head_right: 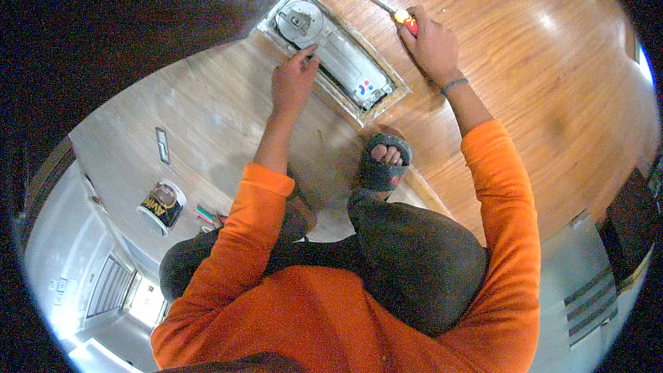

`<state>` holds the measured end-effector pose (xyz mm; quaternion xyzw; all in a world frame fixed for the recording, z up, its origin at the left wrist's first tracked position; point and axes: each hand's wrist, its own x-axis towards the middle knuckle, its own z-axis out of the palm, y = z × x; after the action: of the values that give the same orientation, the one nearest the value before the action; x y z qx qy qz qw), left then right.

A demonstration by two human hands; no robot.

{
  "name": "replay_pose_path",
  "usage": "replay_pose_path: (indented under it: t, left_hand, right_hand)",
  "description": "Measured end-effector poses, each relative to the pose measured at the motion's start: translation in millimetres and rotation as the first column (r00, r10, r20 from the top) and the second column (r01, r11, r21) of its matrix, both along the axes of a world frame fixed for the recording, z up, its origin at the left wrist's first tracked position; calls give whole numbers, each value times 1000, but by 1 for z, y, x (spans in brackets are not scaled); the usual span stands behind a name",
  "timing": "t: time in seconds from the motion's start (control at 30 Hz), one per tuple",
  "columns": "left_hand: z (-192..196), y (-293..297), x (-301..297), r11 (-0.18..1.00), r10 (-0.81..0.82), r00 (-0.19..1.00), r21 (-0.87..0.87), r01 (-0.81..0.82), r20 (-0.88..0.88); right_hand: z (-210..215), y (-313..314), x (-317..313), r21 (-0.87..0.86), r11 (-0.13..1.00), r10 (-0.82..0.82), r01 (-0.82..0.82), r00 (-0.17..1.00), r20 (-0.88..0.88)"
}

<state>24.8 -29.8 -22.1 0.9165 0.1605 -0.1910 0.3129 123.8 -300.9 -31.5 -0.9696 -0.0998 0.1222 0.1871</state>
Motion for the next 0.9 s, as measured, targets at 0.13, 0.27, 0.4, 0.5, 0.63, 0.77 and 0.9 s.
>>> replay_pose_path:
  t: [0.13,0.27,0.4,0.5,0.63,0.77,0.9]
  left_hand:
    - [7,-22,-25,999,-53,992,-20,51,-117]
    - [14,-36,-47,986,-168,960,-33,164,-225]
    - [17,-37,-53,969,-244,949,-24,244,-200]
    - [23,-34,-51,943,-333,918,-59,328,-217]
    - [26,-42,-57,957,-287,939,-105,272,-187]
    - [20,-50,-68,966,-246,964,-99,237,-97]
    - [21,-57,-76,961,-273,958,-67,268,-89]
  right_hand:
    - [-3,-3,-1,5,1000,28,-29,999,26]
    - [-1,-1,-2,45,998,36,-38,999,38]
    - [-2,0,-1,10,1000,26,-26,1000,10]
    - [-3,-4,0,6,999,35,-36,999,6]
    - [2,1,-1,-15,1000,20,-20,1000,3]
    - [2,2,-1,3,1000,13,-13,1000,-15]
    - [9,4,0,65,998,-9,15,996,-90]
